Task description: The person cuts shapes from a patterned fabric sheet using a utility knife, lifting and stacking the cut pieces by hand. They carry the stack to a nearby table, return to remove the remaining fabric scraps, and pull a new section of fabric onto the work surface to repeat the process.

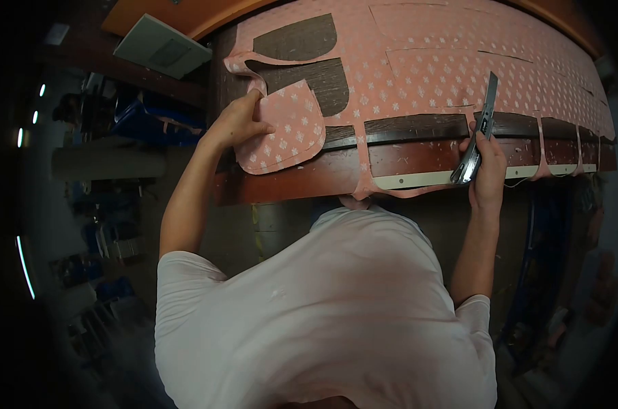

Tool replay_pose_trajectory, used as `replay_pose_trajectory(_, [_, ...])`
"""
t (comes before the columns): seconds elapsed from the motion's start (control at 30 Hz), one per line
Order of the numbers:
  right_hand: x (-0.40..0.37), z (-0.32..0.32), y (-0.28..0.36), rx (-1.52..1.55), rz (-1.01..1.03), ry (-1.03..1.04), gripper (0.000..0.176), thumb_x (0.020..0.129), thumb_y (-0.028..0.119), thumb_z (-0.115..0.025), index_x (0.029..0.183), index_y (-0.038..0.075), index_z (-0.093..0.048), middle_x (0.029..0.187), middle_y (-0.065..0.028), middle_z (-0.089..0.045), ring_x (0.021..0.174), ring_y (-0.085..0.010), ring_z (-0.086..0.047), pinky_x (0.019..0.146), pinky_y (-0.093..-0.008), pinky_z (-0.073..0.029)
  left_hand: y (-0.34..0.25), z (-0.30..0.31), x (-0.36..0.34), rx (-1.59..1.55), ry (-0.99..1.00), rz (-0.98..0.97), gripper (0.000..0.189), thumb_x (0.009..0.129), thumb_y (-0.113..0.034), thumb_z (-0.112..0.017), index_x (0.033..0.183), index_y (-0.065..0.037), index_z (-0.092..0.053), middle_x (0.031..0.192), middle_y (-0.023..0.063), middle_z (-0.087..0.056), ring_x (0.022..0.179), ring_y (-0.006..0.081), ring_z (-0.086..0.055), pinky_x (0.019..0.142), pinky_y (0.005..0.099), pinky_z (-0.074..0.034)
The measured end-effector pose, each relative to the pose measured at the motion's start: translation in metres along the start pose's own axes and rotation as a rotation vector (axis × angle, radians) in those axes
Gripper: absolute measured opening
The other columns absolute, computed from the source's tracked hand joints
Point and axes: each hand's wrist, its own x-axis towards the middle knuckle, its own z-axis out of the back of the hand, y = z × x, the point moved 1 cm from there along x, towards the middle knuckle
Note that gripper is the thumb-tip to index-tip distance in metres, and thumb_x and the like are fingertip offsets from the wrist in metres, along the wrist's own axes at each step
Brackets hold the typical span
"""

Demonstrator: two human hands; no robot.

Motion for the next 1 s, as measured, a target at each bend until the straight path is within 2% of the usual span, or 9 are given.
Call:
replay_pose_trajectory(0.23, [0.006,0.003,0.006,0.015,0.008,0.056,0.028,0.103,0.019,-0.051,0.122,0.001,-0.06,0.08,-0.0018,-0.064,0.066,-0.0045,-0.056,0.059,-0.0191,-0.044,-0.033,0.024,-0.006,-0.748,-0.123,-0.099,0.043,0.083,-0.007,-0.078,0.119,-0.001,-0.057,0.107,0.0041,-0.064,0.101,0.0113,-0.06,0.089,0.0285,-0.05])
replay_pose_trajectory(0.37, [0.01,0.002,0.005,0.002,-0.006,0.07,0.028,0.103,0.019,-0.051,0.122,0.001,-0.06,0.08,-0.0019,-0.064,0.066,-0.0045,-0.056,0.06,-0.0189,-0.043,-0.024,0.015,0.013,-1.357,-0.374,-0.046,0.061,0.083,-0.012,-0.08,0.132,0.004,-0.046,0.113,0.0134,-0.064,0.105,0.0206,-0.064,0.089,0.0316,-0.052])
replay_pose_trajectory(0.43, [0.01,-0.001,0.005,0.003,-0.01,0.055,0.028,0.103,0.019,-0.051,0.122,0.001,-0.06,0.08,-0.0019,-0.064,0.066,-0.0044,-0.055,0.06,-0.0189,-0.043,0.016,-0.028,0.024,-0.894,-0.494,0.154,0.072,0.079,-0.019,-0.083,0.136,0.004,-0.045,0.118,0.0158,-0.062,0.105,0.0213,-0.063,0.088,0.0362,-0.054])
replay_pose_trajectory(0.47, [0.009,-0.004,0.006,0.007,-0.01,0.042,0.028,0.103,0.019,-0.051,0.122,0.001,-0.06,0.079,-0.0019,-0.064,0.066,-0.0043,-0.055,0.06,-0.0188,-0.043,0.016,-0.037,0.018,-0.521,-0.548,0.215,0.083,0.075,-0.024,-0.086,0.14,0.001,-0.042,0.127,0.019,-0.056,0.114,0.0275,-0.058,0.096,0.0438,-0.049])
replay_pose_trajectory(0.53, [0.009,-0.001,0.003,0.002,-0.002,0.01,0.028,0.103,0.019,-0.051,0.123,0.002,-0.059,0.079,-0.0017,-0.064,0.064,-0.0038,-0.054,0.058,-0.0185,-0.042,-0.004,-0.038,0.005,0.2,-0.742,0.17,0.086,0.073,-0.027,-0.086,0.143,-0.003,-0.042,0.133,0.0201,-0.05,0.123,0.0349,-0.049,0.106,0.0488,-0.038])
replay_pose_trajectory(0.57, [0.009,0.001,0.002,0.002,-0.005,-0.002,0.028,0.103,0.019,-0.051,0.123,0.002,-0.059,0.079,-0.0016,-0.064,0.064,-0.0036,-0.054,0.058,-0.0185,-0.042,-0.011,-0.037,0.004,0.162,-0.756,0.1,0.075,0.073,-0.028,-0.085,0.137,-0.006,-0.051,0.134,0.0205,-0.048,0.127,0.0402,-0.041,0.109,0.0504,-0.032])
replay_pose_trajectory(0.67, [0.009,0.002,0.003,-0.028,-0.005,-0.02,0.028,0.103,0.018,-0.051,0.123,0.001,-0.059,0.08,-0.0009,-0.064,0.062,-0.0031,-0.054,0.056,-0.0185,-0.041,-0.023,-0.04,0.022,0.139,-0.641,-0.159,0.061,0.076,-0.03,-0.082,0.128,-0.008,-0.06,0.134,0.0203,-0.048,0.127,0.0388,-0.043,0.106,0.0494,-0.034])
replay_pose_trajectory(0.7, [0.01,0.0,0.008,-0.031,-0.007,-0.039,0.028,0.103,0.018,-0.051,0.123,0.0,-0.059,0.079,-0.0009,-0.064,0.062,-0.0031,-0.053,0.056,-0.0185,-0.041,-0.037,-0.039,0.027,0.124,-0.612,-0.133,0.052,0.081,-0.034,-0.078,0.124,-0.008,-0.065,0.137,0.0202,-0.047,0.129,0.0381,-0.042,0.105,0.0497,-0.034])
replay_pose_trajectory(1.0, [0.006,0.009,0.011,0.018,0.0,-0.117,0.029,0.103,0.018,-0.05,0.124,-0.001,-0.059,0.08,-0.0028,-0.064,0.064,-0.0039,-0.055,0.058,-0.0187,-0.043,-0.047,-0.08,0.057,0.085,-0.618,-0.028,0.059,0.089,-0.042,-0.066,0.135,-0.005,-0.056,0.145,0.0228,-0.042,0.135,0.039,-0.037,0.11,0.0549,-0.026])
